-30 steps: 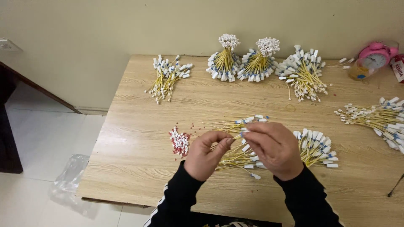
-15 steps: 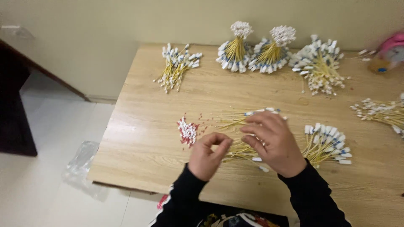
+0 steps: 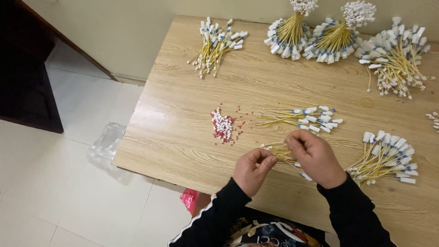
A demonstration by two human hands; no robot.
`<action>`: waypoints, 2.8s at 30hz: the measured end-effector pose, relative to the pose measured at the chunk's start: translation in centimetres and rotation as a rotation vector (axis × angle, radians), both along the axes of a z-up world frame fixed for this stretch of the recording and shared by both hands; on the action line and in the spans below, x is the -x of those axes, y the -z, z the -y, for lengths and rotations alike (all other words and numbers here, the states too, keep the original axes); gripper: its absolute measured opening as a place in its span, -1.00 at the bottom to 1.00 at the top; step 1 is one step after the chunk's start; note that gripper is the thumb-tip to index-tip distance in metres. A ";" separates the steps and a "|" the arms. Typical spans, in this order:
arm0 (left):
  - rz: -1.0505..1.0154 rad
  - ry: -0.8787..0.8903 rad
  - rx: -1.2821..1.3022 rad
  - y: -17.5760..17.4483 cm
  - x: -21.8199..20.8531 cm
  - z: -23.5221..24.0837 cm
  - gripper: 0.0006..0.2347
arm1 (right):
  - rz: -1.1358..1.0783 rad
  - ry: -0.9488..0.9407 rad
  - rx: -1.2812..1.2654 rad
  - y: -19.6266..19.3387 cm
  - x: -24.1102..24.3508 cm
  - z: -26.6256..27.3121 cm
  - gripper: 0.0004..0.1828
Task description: Assembling wire components by attaching small red markers to the ends of individual wires
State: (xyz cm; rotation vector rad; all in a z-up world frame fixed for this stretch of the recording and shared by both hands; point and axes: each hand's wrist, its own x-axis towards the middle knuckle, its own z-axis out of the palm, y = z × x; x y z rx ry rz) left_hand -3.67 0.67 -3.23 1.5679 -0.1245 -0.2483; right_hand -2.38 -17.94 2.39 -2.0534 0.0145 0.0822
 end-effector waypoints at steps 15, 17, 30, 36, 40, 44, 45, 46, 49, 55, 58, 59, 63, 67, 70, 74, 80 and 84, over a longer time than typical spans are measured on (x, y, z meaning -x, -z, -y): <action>0.319 -0.181 -1.213 8.8 -8.5 -8.1 -0.79 | -0.003 0.121 -0.082 0.1 0.5 -1.0 -0.89; 0.320 -0.182 -1.218 9.2 -8.7 -8.0 -0.80 | -0.005 0.122 -0.084 0.0 0.6 -0.9 -0.88; 0.140 -0.167 -0.168 0.5 -6.7 -4.4 -0.86 | 0.271 0.028 -0.020 -4.0 0.5 -2.1 -0.91; -0.137 -0.067 0.424 -1.7 -5.0 -1.1 -0.82 | 0.349 0.018 -0.046 -6.6 0.7 -3.1 -0.90; -0.247 -0.076 0.564 -1.8 -4.2 -0.4 -0.82 | 0.333 0.078 -0.053 -7.7 1.2 -3.0 -0.92; -0.297 -0.051 0.683 -1.5 -3.8 -0.1 -0.83 | 0.334 0.076 -0.017 -8.4 1.5 -3.2 -0.93; -0.315 -0.036 0.717 -1.4 -3.7 -0.1 -0.83 | 0.326 0.078 0.007 -8.5 1.5 -3.2 -0.94; -0.313 -0.038 0.717 -1.5 -3.7 -0.2 -0.83 | 0.326 0.076 0.007 -8.5 1.5 -3.3 -0.94; -0.350 -0.004 0.748 -1.8 -3.4 -0.2 -0.81 | 0.322 0.076 0.044 -8.2 1.6 -3.4 -0.93; -0.351 0.000 0.775 -3.2 -2.9 0.4 -0.78 | 0.377 0.095 0.072 -7.6 1.6 -3.4 -0.97; -0.354 0.010 0.777 -3.0 -2.8 0.7 -0.79 | 0.382 0.088 0.087 -7.4 1.6 -3.2 -0.96; -0.364 0.016 0.777 -3.0 -2.8 0.7 -0.81 | 0.379 0.082 0.099 -7.3 1.5 -3.1 -0.95; -0.441 -0.001 0.794 -3.1 -2.8 0.8 -0.81 | 0.441 0.087 0.133 -7.4 1.6 -2.9 -0.94; -0.469 -0.009 0.794 -3.3 -2.8 0.8 -0.82 | 0.471 0.095 0.156 -7.7 1.7 -3.1 -0.93; -0.484 -0.019 0.779 -3.4 -2.8 0.8 -0.83 | 0.499 0.093 0.179 -7.8 1.7 -3.2 -0.92; -0.531 0.004 0.792 -4.4 -2.6 0.7 -0.84 | 0.616 0.066 0.263 -7.9 1.6 -3.3 -0.90; -0.613 0.038 0.880 -5.1 -2.0 0.9 -0.86 | 0.789 0.067 0.387 -7.8 1.4 -3.6 -0.87; -0.658 0.049 0.928 -4.9 -1.9 0.9 -0.87 | 0.865 0.060 0.482 -7.3 1.2 -3.4 -0.85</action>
